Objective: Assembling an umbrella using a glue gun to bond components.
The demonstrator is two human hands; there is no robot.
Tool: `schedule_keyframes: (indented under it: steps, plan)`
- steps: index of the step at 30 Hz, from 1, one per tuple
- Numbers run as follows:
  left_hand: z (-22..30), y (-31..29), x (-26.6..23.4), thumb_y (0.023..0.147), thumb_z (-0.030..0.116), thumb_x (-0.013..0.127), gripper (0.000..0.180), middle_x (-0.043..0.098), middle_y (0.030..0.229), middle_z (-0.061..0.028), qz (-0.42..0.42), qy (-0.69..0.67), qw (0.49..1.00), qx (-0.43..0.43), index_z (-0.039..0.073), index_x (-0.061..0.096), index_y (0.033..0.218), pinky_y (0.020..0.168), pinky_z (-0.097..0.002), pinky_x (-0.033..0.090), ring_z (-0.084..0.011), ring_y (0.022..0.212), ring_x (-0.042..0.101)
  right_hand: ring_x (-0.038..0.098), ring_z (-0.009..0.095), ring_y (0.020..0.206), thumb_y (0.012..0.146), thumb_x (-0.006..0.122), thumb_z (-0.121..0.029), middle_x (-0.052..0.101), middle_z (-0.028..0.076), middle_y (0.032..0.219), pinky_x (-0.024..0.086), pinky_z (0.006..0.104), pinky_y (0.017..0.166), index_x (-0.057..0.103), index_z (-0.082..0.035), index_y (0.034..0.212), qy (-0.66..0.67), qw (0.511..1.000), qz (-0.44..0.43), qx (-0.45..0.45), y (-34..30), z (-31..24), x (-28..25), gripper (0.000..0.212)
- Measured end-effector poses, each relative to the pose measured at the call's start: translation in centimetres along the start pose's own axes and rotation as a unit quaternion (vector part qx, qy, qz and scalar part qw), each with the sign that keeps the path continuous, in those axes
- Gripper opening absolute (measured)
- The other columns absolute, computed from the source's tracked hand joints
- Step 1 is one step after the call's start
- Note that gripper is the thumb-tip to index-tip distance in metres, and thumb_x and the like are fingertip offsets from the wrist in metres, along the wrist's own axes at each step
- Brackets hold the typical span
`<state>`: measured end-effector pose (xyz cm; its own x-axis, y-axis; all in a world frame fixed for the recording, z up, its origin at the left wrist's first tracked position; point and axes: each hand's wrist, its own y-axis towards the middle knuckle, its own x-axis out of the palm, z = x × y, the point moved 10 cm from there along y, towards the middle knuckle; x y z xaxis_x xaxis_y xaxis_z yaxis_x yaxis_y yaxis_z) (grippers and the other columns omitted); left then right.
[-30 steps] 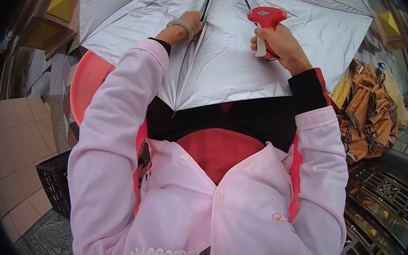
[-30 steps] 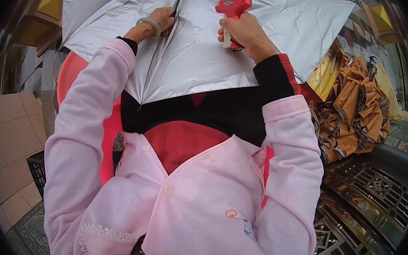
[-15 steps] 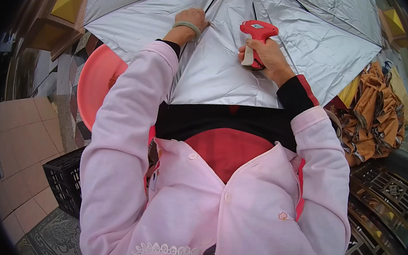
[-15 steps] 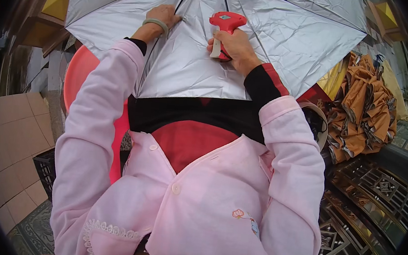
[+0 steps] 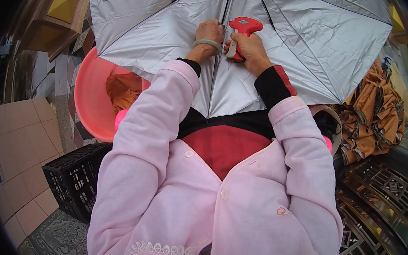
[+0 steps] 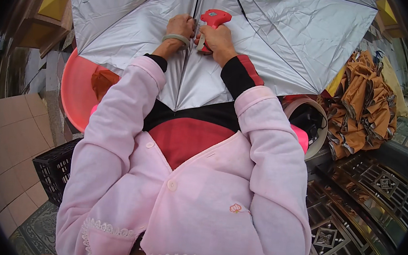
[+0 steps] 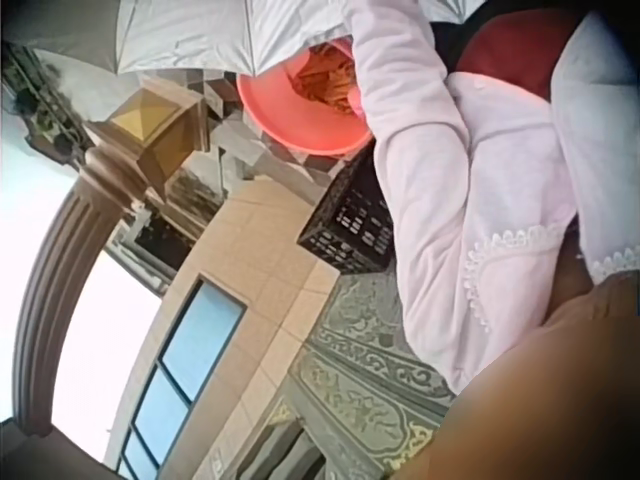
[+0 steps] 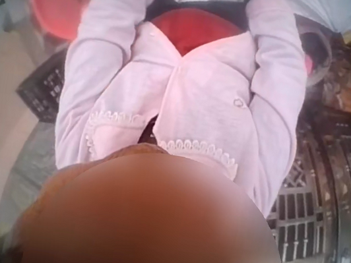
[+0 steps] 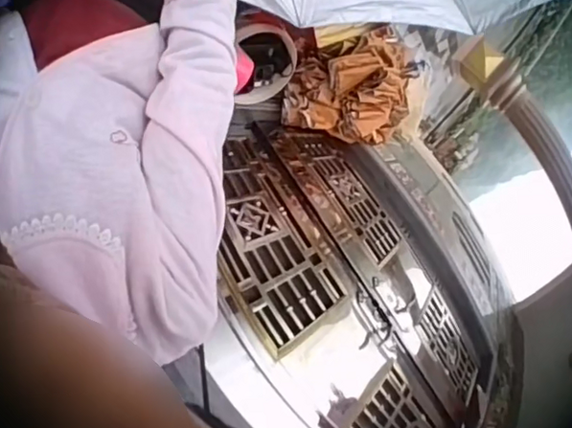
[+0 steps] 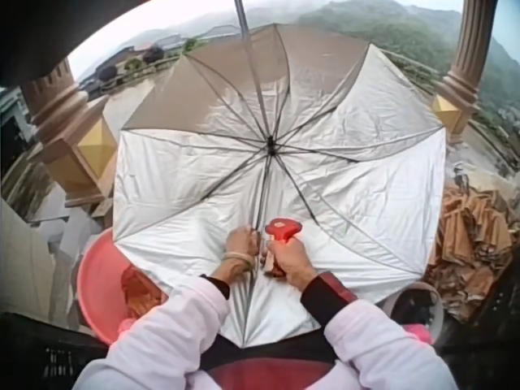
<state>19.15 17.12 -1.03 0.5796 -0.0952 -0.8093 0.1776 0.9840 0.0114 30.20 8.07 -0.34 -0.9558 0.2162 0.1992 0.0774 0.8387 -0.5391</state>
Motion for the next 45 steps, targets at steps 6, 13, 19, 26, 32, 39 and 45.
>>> schedule_keyframes:
  steps: [6,13,19,26,32,39,45]
  plan:
    - [-0.4,-0.1,0.1,0.078,0.021,0.050,0.022,0.062,0.087,-0.0178,0.001,-0.065,0.998,-0.007,0.003,0.062,0.080,0.076,-0.0408,0.045,-0.0334,0.084,0.058,0.061,0.024,0.062,0.078,0.053,-0.009,0.059,0.015,0.077,0.052,0.0353,0.055,0.048,0.004,0.095,0.072,0.997,-0.031,0.003,0.1,0.3,0.7,0.022]
    - [-0.3,-0.1,-0.3,0.077,0.021,0.051,0.022,0.062,0.085,-0.0178,-0.005,-0.105,0.994,0.000,0.003,0.064,0.080,0.076,-0.0405,0.045,-0.0340,0.083,0.058,0.062,0.028,0.078,0.082,0.051,-0.011,0.059,0.020,0.087,0.053,0.0431,0.071,0.046,0.004,0.103,0.229,0.964,-0.123,0.063,0.4,1.0,0.8,0.026]
    - [-0.4,-0.1,-0.1,0.076,0.019,0.052,0.021,0.063,0.071,-0.0154,-0.041,-0.170,0.985,-0.008,0.003,0.065,0.076,0.067,-0.0366,0.047,-0.0289,0.067,0.061,0.062,0.029,0.079,0.083,0.050,-0.012,0.059,0.020,0.087,0.053,0.0445,0.072,0.045,0.004,0.104,0.218,0.963,-0.139,0.072,0.4,1.3,0.9,0.026]
    - [1.8,-1.0,-1.7,0.076,0.019,0.052,0.020,0.060,0.056,-0.0109,-0.013,-0.149,0.987,0.062,0.003,0.064,0.074,0.057,-0.0319,0.048,-0.0220,0.049,0.059,0.061,0.024,0.066,0.083,0.050,-0.011,0.059,0.016,0.080,0.054,0.0407,0.061,0.047,0.002,0.101,0.179,0.972,-0.141,0.065,0.5,1.1,1.4,0.022]
    - [1.1,-0.9,-0.2,0.077,0.018,0.052,0.020,0.062,0.073,-0.0170,-0.055,-0.129,0.990,-0.003,0.002,0.063,0.075,0.067,-0.0364,0.048,-0.0290,0.071,0.062,0.055,0.019,0.052,0.082,0.049,-0.009,0.055,0.009,0.069,0.052,0.0377,0.050,0.049,0.000,0.095,0.106,0.989,-0.097,0.047,0.9,0.9,0.6,0.016]
    - [0.9,-0.4,-1.6,0.078,0.017,0.051,0.020,0.061,0.091,-0.0207,-0.006,0.005,1.000,0.003,0.001,0.059,0.087,0.078,-0.0406,0.045,-0.0360,0.087,0.058,0.058,0.018,0.061,0.084,0.050,-0.011,0.058,0.013,0.079,0.052,0.0356,0.054,0.044,0.002,0.102,0.051,0.994,-0.093,0.034,-2.1,-1.7,1.3,0.023]
    - [-1.2,2.3,-6.2,0.080,0.015,0.049,0.021,0.059,0.097,-0.0215,-0.164,0.144,0.971,0.098,0.000,0.057,0.091,0.084,-0.0391,0.043,-0.0352,0.095,0.055,0.062,0.020,0.070,0.084,0.051,-0.013,0.059,0.015,0.084,0.053,0.0339,0.058,0.044,0.005,0.103,-0.112,0.991,-0.067,-0.021,-5.2,-7.7,-1.5,0.027]
